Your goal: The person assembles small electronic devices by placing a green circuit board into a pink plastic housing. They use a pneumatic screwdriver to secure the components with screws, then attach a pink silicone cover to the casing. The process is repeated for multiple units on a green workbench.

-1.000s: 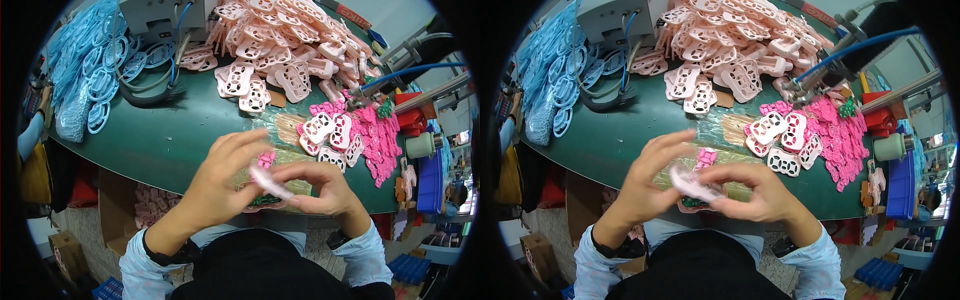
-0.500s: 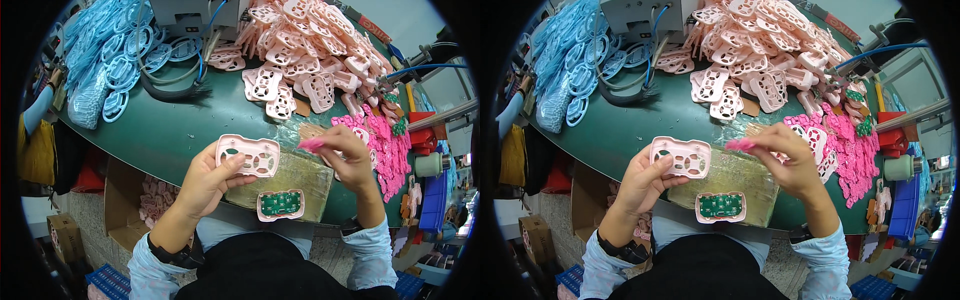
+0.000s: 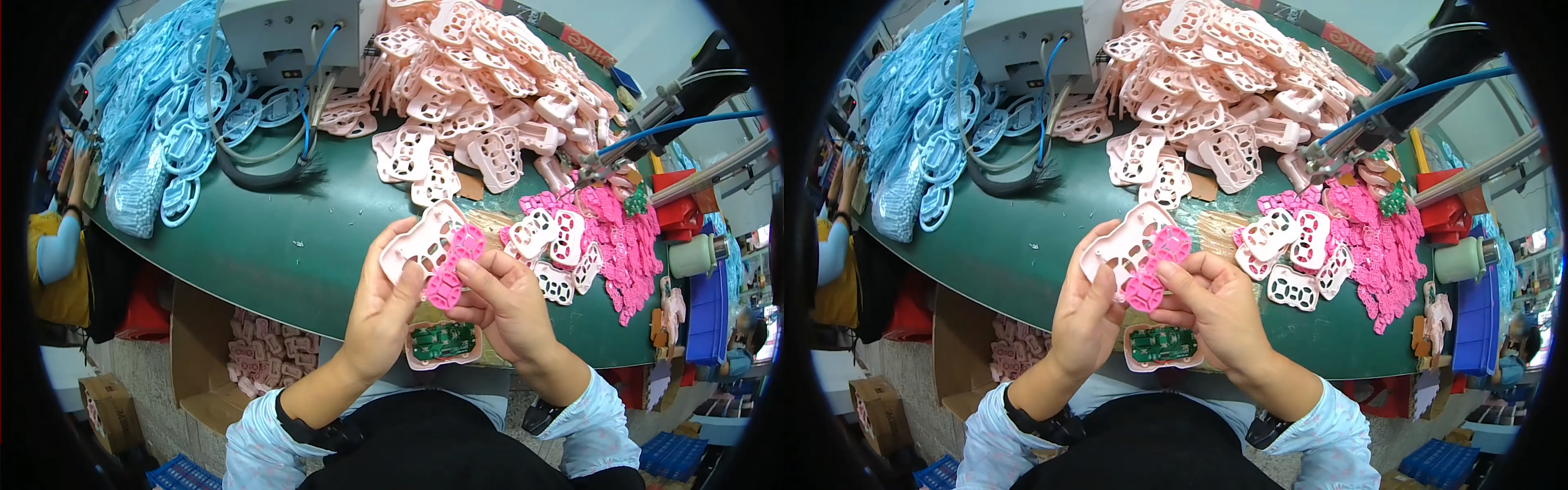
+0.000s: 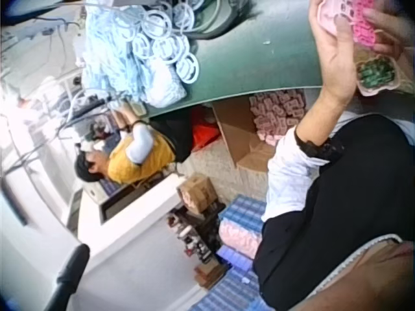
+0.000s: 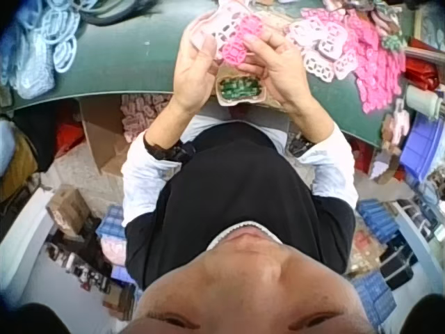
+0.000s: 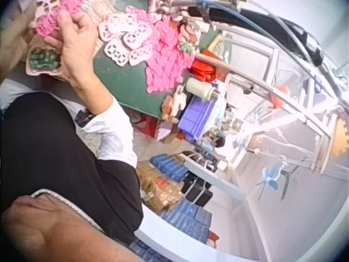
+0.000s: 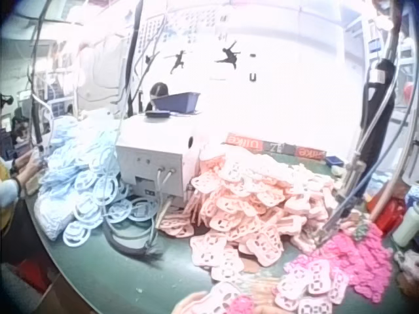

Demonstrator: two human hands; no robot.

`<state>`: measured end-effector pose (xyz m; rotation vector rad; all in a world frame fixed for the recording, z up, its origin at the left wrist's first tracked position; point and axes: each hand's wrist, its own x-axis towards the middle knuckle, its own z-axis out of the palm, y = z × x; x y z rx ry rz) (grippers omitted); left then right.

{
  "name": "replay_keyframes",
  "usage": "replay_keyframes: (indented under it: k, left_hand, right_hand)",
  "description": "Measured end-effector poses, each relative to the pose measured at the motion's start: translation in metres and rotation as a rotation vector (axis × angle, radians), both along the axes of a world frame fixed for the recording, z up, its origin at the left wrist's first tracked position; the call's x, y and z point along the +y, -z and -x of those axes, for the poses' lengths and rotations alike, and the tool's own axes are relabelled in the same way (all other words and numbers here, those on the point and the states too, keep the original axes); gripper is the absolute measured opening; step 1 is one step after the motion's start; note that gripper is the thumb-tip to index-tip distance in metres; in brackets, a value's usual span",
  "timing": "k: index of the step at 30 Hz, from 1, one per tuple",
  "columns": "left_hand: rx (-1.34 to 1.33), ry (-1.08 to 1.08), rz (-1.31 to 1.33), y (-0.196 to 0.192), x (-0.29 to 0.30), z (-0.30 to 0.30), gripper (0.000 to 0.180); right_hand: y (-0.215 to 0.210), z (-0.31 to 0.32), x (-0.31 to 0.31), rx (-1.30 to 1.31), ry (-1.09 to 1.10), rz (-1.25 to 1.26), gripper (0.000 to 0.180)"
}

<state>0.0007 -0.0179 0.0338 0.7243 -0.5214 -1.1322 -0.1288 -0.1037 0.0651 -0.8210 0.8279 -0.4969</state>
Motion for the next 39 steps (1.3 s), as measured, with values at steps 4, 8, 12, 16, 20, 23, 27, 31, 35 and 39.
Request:
replay_keyframes:
  k: [4,8,12,16,20,23,27,31,35,39]
  left_hand:
    - [-0.26,-0.05,0.057,0.005,0.003,0.012,0.055]
    - [-0.355,-0.106,0.009,0.009,0.009,0.011,0.047]
    - [-0.366,-0.105,-0.019,0.006,0.012,0.009,0.044]
    - [-0.312,0.018,-0.082,-0.004,0.015,0.002,0.042]
    - [-0.278,0.03,-0.072,-0.003,0.013,-0.001,0.036]
    - [-0.211,0.01,-0.104,-0.002,0.011,0.0,0.034]
    - [-0.248,-0.036,-0.109,0.001,0.011,0.0,0.034]
    - [-0.349,-0.019,-0.076,0.002,0.01,-0.002,0.033]
    - [-0.358,-0.019,-0.132,-0.001,0.011,-0.005,0.03]
    - [-0.329,0.121,-0.193,-0.005,0.013,-0.026,0.027]
  right_hand:
    - [0.004,-0.007,0.0,0.008,0.015,0.021,0.022]
    - [0.006,0.001,-0.006,0.086,-0.22,-0.005,0.026]
    - [0.006,-0.002,-0.004,0.129,-0.181,0.254,0.028]
    - [0.006,0.005,-0.012,0.042,-0.083,0.34,0.026]
    - [0.014,0.007,-0.009,0.065,-0.083,0.416,0.022]
    - [0.017,0.007,-0.005,0.064,-0.091,0.393,0.021]
    - [0.015,0.004,0.002,0.095,-0.094,0.428,0.02]
    - [0.017,0.008,-0.002,0.073,-0.113,0.432,0.02]
    - [0.013,0.014,-0.001,0.116,-0.156,0.512,0.02]
    - [0.008,0.019,-0.01,0.049,-0.228,0.434,0.019]
